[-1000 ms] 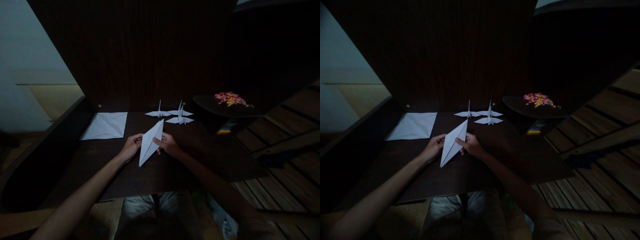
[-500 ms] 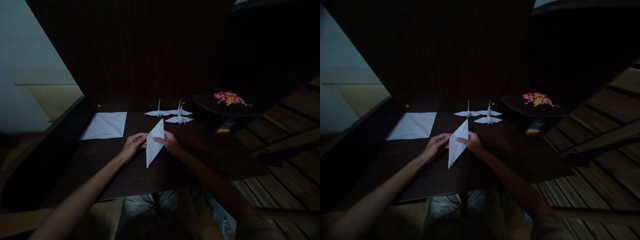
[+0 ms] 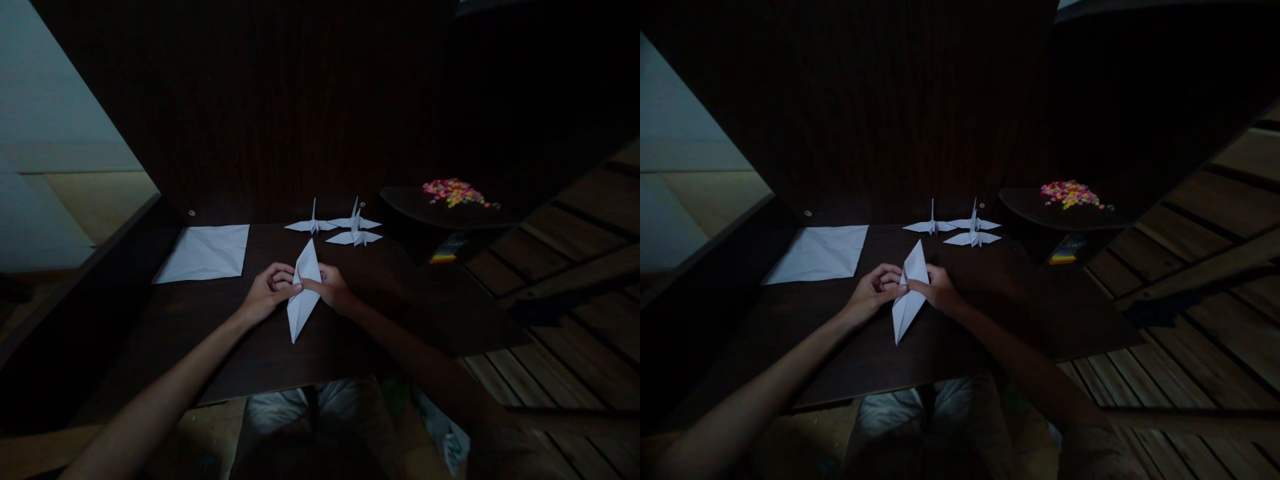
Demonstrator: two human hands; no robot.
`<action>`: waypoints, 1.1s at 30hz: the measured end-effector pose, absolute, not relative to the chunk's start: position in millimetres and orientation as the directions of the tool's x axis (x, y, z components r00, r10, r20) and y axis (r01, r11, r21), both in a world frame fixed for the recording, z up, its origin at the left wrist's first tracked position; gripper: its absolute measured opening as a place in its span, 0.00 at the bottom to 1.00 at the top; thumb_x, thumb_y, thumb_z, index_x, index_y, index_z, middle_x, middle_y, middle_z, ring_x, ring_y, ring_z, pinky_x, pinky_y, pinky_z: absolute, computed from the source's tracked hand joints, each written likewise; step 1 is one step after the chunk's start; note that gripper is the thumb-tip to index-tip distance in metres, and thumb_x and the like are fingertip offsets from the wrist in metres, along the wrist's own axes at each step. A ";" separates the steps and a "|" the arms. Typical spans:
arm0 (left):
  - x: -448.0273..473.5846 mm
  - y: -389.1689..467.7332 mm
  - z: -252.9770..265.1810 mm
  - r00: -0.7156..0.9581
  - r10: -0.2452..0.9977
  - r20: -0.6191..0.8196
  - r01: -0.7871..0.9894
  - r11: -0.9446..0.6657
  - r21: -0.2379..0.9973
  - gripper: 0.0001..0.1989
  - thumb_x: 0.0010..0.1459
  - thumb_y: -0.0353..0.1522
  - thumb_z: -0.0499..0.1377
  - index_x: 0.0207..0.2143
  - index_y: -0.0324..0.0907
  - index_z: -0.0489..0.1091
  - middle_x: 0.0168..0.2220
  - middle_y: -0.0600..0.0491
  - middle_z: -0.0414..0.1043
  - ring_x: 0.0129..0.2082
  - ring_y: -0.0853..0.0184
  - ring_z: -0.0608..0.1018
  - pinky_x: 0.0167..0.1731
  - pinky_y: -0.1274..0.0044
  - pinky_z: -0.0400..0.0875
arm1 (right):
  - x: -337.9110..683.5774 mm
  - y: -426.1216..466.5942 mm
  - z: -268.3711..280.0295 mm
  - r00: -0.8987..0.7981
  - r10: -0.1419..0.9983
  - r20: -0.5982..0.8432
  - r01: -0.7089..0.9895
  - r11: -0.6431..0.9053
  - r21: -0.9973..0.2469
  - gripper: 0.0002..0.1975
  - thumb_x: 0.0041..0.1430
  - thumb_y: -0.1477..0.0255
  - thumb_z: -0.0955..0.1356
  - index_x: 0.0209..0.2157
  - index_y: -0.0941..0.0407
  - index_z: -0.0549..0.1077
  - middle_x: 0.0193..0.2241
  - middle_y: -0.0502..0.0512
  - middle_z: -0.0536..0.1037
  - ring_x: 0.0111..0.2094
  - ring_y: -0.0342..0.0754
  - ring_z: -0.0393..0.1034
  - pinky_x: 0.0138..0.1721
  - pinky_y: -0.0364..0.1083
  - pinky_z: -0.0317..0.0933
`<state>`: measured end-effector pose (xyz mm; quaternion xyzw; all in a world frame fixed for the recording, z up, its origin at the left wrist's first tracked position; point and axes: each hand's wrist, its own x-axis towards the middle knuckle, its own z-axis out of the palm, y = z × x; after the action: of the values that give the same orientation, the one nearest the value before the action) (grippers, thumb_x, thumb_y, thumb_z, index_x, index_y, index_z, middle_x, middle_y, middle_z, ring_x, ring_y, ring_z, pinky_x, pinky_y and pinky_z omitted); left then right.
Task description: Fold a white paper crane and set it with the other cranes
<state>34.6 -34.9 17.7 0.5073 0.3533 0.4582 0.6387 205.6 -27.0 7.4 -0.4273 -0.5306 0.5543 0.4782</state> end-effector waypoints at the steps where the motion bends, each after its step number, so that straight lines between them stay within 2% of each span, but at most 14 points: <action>1: 35.1 -35.6 17.7 0.324 0.946 0.012 -0.218 0.063 0.974 0.22 0.39 0.31 0.72 0.37 0.38 0.67 0.28 0.57 0.74 0.25 0.74 0.76 0.28 0.83 0.70 | 204.6 -27.7 8.2 -0.169 0.985 0.024 -0.077 0.011 -0.997 0.17 0.40 0.62 0.75 0.29 0.60 0.74 0.23 0.49 0.74 0.24 0.42 0.65 0.25 0.41 0.58; 5: 37.5 -38.5 19.0 0.296 0.955 0.022 -0.197 0.038 0.980 0.24 0.38 0.30 0.73 0.35 0.39 0.64 0.26 0.58 0.73 0.23 0.75 0.75 0.26 0.83 0.70 | 202.3 -31.7 14.5 -0.147 0.989 -0.011 -0.097 -0.025 -0.995 0.19 0.44 0.57 0.72 0.27 0.60 0.73 0.21 0.49 0.72 0.22 0.41 0.63 0.22 0.40 0.55; 9: 39.7 -42.0 21.3 0.294 0.955 0.045 -0.164 0.004 0.986 0.22 0.39 0.30 0.72 0.32 0.38 0.64 0.26 0.58 0.71 0.22 0.77 0.73 0.24 0.84 0.68 | 202.4 -35.2 18.3 -0.140 0.990 -0.019 -0.044 -0.026 -0.999 0.19 0.39 0.59 0.75 0.25 0.60 0.73 0.22 0.49 0.73 0.23 0.42 0.64 0.23 0.41 0.56; 15: 42.3 -47.2 22.0 0.311 0.947 0.082 -0.160 -0.033 0.987 0.21 0.39 0.31 0.72 0.30 0.39 0.63 0.24 0.61 0.67 0.21 0.78 0.71 0.23 0.85 0.66 | 203.7 -37.3 20.4 -0.119 0.993 -0.014 -0.077 -0.024 -0.997 0.17 0.42 0.59 0.74 0.22 0.59 0.71 0.20 0.50 0.73 0.22 0.43 0.65 0.21 0.41 0.56; 24: 42.1 -49.8 27.5 0.402 0.916 0.004 -0.059 0.021 0.998 0.22 0.44 0.36 0.69 0.40 0.38 0.67 0.22 0.59 0.70 0.21 0.74 0.72 0.24 0.82 0.66 | 209.4 -36.9 27.8 -0.097 0.995 -0.035 -0.095 -0.044 -0.994 0.17 0.42 0.60 0.74 0.20 0.59 0.70 0.17 0.47 0.68 0.19 0.39 0.60 0.20 0.40 0.53; 30: 42.1 -50.0 21.8 0.316 0.947 0.059 -0.100 -0.029 0.995 0.24 0.44 0.35 0.70 0.41 0.41 0.63 0.23 0.59 0.71 0.21 0.74 0.74 0.25 0.83 0.67 | 211.1 -33.7 28.1 -0.144 0.989 -0.039 -0.105 -0.054 -0.993 0.17 0.41 0.61 0.75 0.27 0.60 0.73 0.22 0.49 0.74 0.22 0.42 0.65 0.22 0.41 0.56; 33: 41.5 -50.1 21.0 0.260 0.961 0.094 -0.118 -0.065 0.991 0.24 0.45 0.35 0.69 0.40 0.42 0.61 0.23 0.59 0.70 0.21 0.74 0.74 0.24 0.83 0.67 | 212.7 -32.0 27.1 -0.189 0.982 0.004 -0.135 -0.022 -0.991 0.18 0.42 0.61 0.75 0.31 0.60 0.75 0.27 0.52 0.77 0.26 0.44 0.68 0.26 0.42 0.60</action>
<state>41.5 -50.1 21.0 0.5544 0.3803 0.4746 0.5681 212.7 -32.0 27.1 -0.4174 -0.5075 0.5804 0.4810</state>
